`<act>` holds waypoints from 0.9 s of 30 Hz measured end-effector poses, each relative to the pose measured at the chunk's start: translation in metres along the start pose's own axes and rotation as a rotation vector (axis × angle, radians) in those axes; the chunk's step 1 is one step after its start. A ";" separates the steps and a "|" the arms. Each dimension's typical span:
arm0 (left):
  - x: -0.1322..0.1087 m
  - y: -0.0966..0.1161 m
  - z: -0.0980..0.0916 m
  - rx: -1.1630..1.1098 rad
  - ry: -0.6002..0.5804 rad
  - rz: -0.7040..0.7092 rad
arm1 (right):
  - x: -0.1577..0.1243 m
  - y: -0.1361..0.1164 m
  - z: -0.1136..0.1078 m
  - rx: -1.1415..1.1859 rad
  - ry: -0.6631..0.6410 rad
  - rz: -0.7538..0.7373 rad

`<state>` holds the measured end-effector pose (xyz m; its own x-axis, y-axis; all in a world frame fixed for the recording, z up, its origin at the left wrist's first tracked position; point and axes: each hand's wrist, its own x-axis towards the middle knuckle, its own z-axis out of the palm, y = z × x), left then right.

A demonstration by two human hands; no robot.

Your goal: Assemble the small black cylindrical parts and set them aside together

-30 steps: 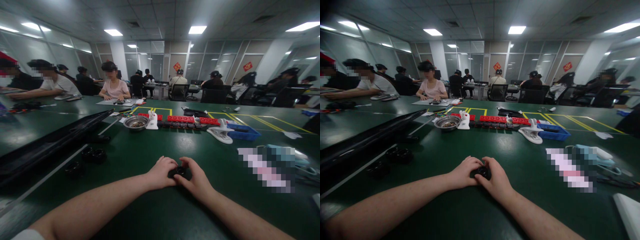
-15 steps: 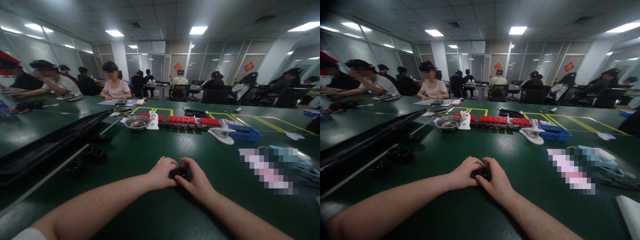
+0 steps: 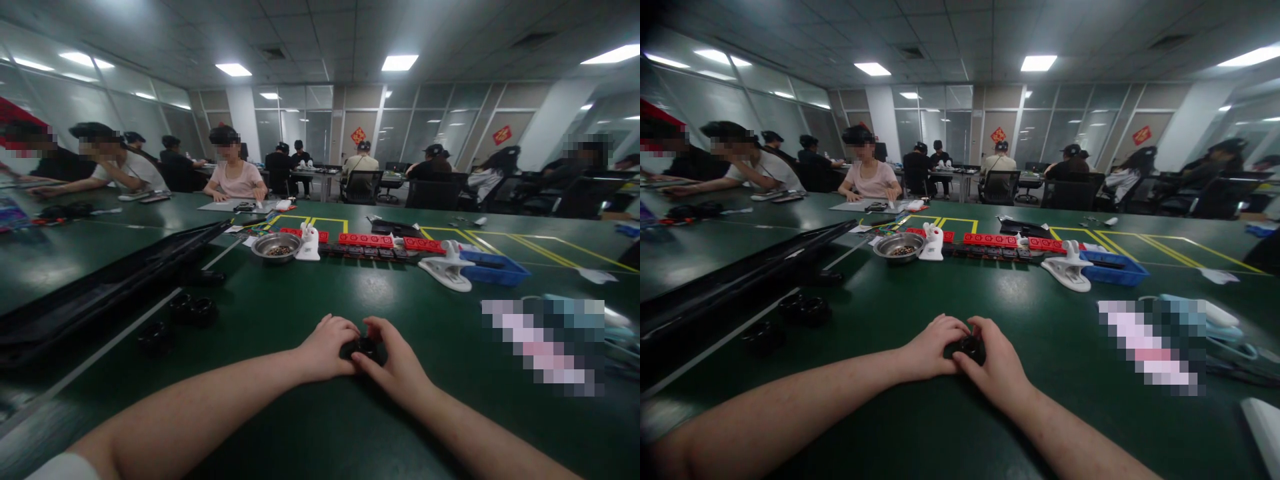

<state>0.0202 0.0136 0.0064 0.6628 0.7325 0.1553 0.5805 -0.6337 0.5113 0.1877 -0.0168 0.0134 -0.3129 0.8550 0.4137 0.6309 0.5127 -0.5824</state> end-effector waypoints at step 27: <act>-0.001 0.003 -0.002 -0.022 0.024 0.000 | -0.001 0.005 -0.001 -0.079 0.053 -0.116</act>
<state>0.0202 0.0114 0.0098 0.6509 0.7386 0.1756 0.5698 -0.6281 0.5298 0.1919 -0.0147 0.0108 -0.3499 0.7842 0.5125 0.6472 0.5979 -0.4730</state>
